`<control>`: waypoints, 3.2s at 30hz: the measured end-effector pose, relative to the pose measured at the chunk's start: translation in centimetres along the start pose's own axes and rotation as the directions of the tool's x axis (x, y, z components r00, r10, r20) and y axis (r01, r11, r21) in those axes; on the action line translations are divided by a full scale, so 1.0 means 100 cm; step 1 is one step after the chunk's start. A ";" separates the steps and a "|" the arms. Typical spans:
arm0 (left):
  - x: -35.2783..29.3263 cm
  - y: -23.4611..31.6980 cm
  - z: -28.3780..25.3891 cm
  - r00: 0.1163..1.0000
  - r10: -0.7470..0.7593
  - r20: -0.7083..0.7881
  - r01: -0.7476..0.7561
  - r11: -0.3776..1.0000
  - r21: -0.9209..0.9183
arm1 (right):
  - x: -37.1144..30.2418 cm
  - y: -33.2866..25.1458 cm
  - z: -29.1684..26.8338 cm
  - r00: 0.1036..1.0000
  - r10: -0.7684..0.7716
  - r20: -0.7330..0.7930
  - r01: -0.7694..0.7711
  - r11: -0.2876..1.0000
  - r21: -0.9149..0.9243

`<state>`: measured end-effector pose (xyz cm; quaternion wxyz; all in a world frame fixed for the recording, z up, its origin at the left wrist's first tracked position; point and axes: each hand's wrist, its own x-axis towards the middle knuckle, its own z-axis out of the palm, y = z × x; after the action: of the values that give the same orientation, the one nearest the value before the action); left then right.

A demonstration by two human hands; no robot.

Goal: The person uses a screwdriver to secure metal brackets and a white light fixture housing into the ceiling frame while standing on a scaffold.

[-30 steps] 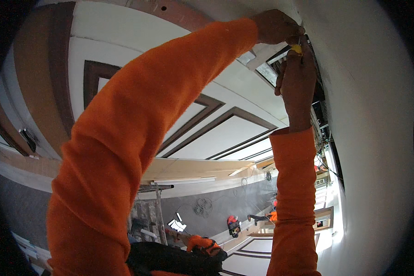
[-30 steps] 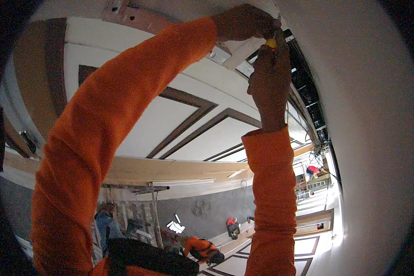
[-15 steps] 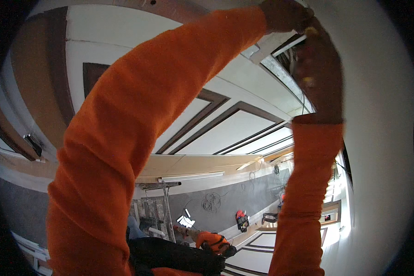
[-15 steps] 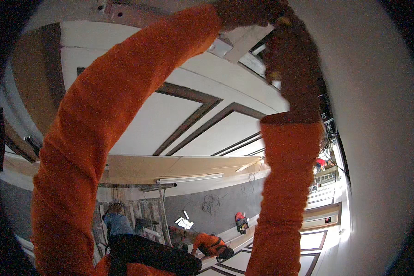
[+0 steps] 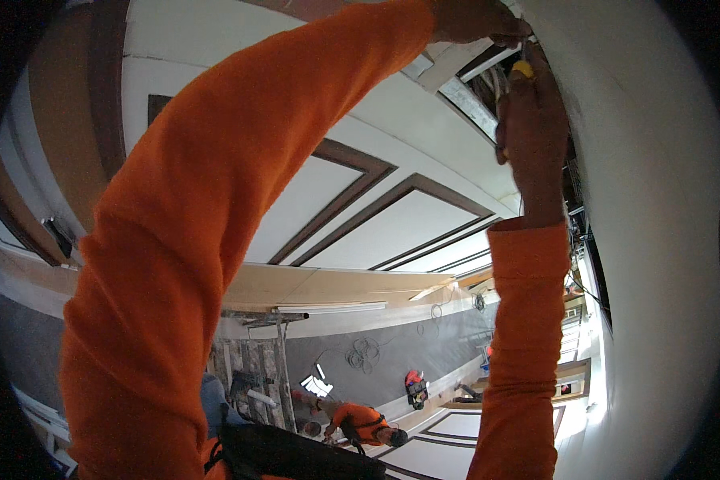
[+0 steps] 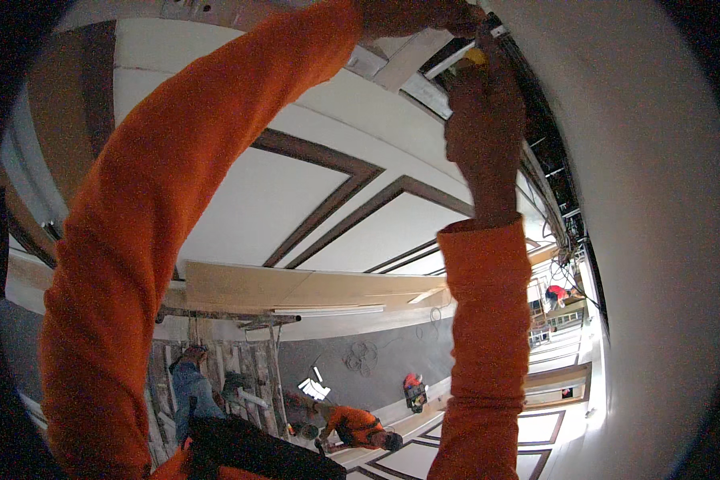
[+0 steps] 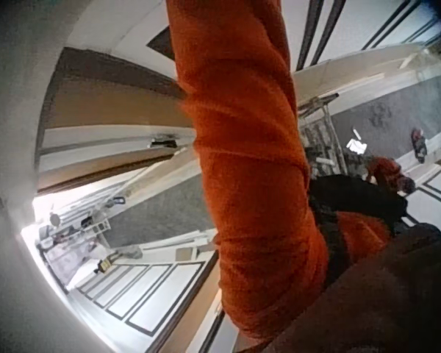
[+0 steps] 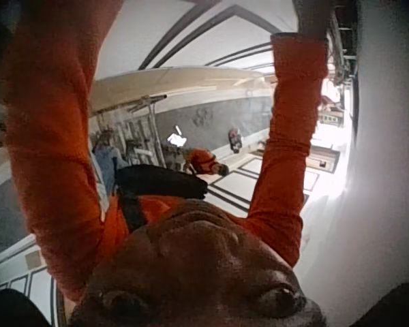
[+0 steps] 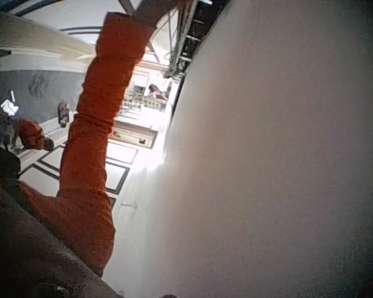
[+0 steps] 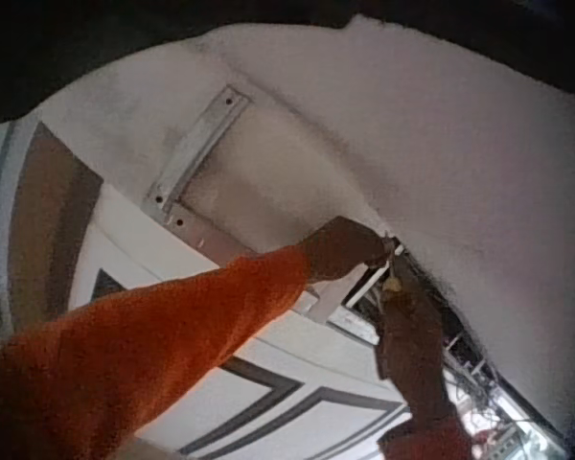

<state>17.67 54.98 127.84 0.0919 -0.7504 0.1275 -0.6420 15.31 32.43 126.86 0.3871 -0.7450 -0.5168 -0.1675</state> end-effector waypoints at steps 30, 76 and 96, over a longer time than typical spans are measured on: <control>-0.012 0.018 -0.010 0.976 -0.196 -0.096 0.175 0.965 -0.197 | 0.027 -0.003 0.023 0.994 -0.064 -0.088 0.080 0.979 0.189; -0.009 0.037 -0.010 0.855 -0.486 0.181 0.464 0.561 -0.685 | 0.023 -0.018 -0.004 1.000 0.008 0.014 -0.008 1.000 -0.008; -0.010 -0.002 0.027 0.927 0.018 -0.375 -0.059 0.993 -0.099 | 0.031 -0.025 0.003 0.998 -0.055 0.040 0.050 0.994 0.100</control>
<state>20.22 55.44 126.50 0.0379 -0.6157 0.1920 -0.7633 14.30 35.00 129.67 0.4079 -0.7144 -0.5521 -0.1358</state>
